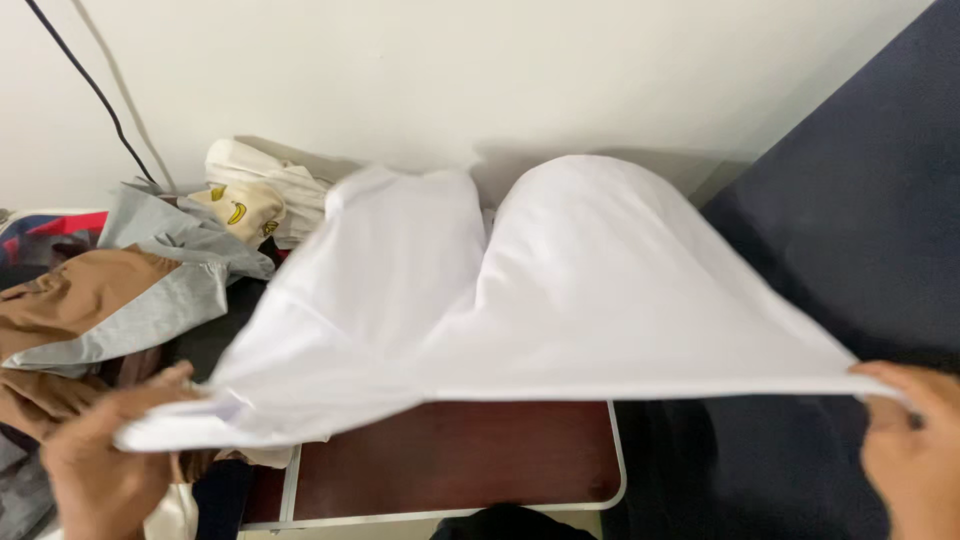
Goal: The person picks up clothing items one at a time from a pile and folds them on a flat surface, placing each folded item onto a stack.
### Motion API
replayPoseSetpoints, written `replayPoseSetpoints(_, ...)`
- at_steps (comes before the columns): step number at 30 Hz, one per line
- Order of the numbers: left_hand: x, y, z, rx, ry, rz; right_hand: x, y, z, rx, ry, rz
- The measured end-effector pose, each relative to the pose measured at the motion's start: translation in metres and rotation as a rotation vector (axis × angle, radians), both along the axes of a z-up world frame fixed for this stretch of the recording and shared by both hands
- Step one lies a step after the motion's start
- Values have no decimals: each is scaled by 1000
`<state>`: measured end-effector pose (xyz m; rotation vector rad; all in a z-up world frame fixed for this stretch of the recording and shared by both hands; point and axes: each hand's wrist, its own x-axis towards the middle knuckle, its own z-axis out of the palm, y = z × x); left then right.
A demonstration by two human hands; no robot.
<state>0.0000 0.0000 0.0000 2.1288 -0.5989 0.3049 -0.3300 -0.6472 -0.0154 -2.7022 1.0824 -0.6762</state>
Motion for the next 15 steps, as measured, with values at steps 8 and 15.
replayPoseSetpoints(8, -112, 31, -258, 146, 749, 176, -37, 63, -191, 359, 31, -93)
replayPoseSetpoints(15, -170, 68, -334, 434, 962, 252, -74, 75, -269, 494, 346, -62)
